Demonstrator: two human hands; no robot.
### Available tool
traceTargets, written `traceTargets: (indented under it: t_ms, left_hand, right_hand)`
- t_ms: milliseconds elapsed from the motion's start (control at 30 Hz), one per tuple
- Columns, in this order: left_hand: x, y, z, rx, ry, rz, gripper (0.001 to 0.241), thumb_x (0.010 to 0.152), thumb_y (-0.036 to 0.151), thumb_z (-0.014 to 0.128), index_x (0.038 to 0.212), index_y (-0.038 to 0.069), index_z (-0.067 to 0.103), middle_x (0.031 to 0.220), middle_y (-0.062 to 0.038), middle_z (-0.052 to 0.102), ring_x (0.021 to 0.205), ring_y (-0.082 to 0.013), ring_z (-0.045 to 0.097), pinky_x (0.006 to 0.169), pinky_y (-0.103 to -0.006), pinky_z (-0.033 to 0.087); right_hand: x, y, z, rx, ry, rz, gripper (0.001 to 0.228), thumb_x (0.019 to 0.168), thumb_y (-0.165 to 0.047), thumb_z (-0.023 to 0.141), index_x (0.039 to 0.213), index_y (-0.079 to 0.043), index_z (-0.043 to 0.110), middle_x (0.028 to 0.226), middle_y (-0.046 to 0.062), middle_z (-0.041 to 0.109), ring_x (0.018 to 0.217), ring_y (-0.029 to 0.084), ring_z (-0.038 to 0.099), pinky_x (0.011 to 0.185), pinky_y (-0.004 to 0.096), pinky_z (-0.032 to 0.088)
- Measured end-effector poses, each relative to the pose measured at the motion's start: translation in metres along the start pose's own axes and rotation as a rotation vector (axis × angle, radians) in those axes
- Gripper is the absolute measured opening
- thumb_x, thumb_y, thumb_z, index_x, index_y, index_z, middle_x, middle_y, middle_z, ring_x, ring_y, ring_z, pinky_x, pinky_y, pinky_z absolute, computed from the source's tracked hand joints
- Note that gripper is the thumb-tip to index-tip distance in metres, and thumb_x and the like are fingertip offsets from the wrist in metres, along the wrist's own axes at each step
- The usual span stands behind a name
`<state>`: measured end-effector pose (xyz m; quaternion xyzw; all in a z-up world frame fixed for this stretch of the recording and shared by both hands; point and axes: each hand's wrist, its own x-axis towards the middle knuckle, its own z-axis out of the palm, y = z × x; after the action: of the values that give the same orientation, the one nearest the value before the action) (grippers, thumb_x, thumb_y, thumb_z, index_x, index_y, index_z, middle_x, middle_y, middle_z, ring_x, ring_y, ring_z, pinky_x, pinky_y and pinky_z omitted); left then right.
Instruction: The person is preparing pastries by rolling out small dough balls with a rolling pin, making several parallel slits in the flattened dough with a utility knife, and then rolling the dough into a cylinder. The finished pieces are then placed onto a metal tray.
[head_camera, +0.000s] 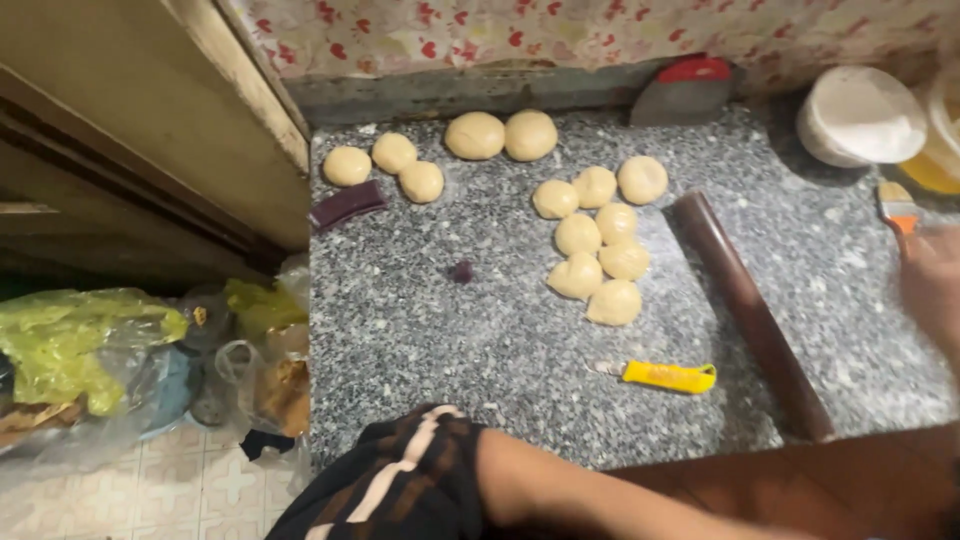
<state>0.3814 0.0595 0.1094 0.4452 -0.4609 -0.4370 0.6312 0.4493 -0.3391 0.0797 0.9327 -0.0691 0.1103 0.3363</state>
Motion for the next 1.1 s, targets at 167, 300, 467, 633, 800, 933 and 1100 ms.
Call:
traceTargets:
  t_ms: [167,300,467,633,800,933,1100]
  left_hand:
    - [-0.035,0.124,-0.189,0.127,0.149,-0.055,0.022,0.076,0.009,0.056,0.097,0.009,0.060,0.137,0.003,0.045,0.112,-0.0155,0.054,0.088,-0.0250,0.045]
    - [-0.089,0.133,-0.317,0.842,0.791,-0.612,0.023,0.070,0.004,0.058,0.092,0.009,0.058,0.094,-0.007,0.061,0.086,-0.0237,0.058,0.070,-0.0357,0.045]
    - [-0.195,0.047,-0.447,1.810,0.963,-0.688,0.043,0.068,0.012,0.057,0.111,0.012,0.053,0.101,-0.008,0.056,0.092,-0.0249,0.051,0.075,-0.0386,0.037]
    - [-0.225,0.026,-0.467,1.677,1.009,-0.495,0.060,0.069,0.016,0.070,0.123,0.004,0.046,0.098,-0.015,0.059,0.085,-0.0330,0.052,0.077,-0.0393,0.039]
    - [-0.201,0.061,-0.381,1.151,1.183,-0.478,0.059,0.075,0.015,0.068,0.126,0.008,0.041,0.097,-0.012,0.060,0.091,-0.0297,0.055,0.080,-0.0425,0.042]
    - [-0.151,0.117,-0.264,0.605,1.136,-0.572,0.050,0.071,0.016,0.070,0.115,0.011,0.047,0.088,-0.008,0.066,0.084,-0.0247,0.063,0.072,-0.0357,0.050]
    - [-0.128,0.065,-0.211,0.547,0.825,-0.672,0.058,0.074,0.014,0.066,0.125,0.008,0.037,0.108,-0.013,0.055,0.098,-0.0271,0.057,0.078,-0.0377,0.050]
  right_hand:
    - [0.039,-0.175,-0.176,0.305,-0.142,-0.111,0.020,0.082,-0.018,0.048,0.063,-0.016,0.054,0.061,0.004,0.056,0.058,0.027,0.056,0.053,0.041,0.044]
    - [-0.031,-0.225,-0.188,0.679,0.147,-0.014,0.019,0.078,-0.013,0.059,0.097,-0.016,0.062,0.101,0.001,0.062,0.091,0.020,0.059,0.084,0.034,0.044]
    - [-0.092,-0.241,-0.158,0.727,-0.015,0.183,0.039,0.070,-0.011,0.061,0.109,-0.012,0.061,0.108,0.006,0.063,0.093,0.022,0.060,0.087,0.034,0.047]
    - [-0.072,-0.251,-0.181,0.711,-0.035,0.207,0.041,0.070,-0.013,0.060,0.110,-0.009,0.057,0.109,0.010,0.058,0.094,0.028,0.056,0.086,0.038,0.046]
    - [-0.057,-0.256,-0.169,0.553,0.032,0.212,0.050,0.060,-0.016,0.069,0.108,-0.011,0.059,0.107,0.010,0.058,0.102,0.029,0.055,0.085,0.038,0.046]
    - [-0.065,-0.254,-0.146,0.499,-0.068,0.225,0.045,0.059,-0.026,0.069,0.102,-0.018,0.059,0.097,0.000,0.056,0.102,0.022,0.054,0.081,0.033,0.046]
    - [-0.109,-0.230,-0.125,0.616,-0.110,0.300,0.037,0.060,-0.039,0.070,0.087,-0.016,0.060,0.080,0.000,0.055,0.086,0.021,0.057,0.074,0.032,0.046]
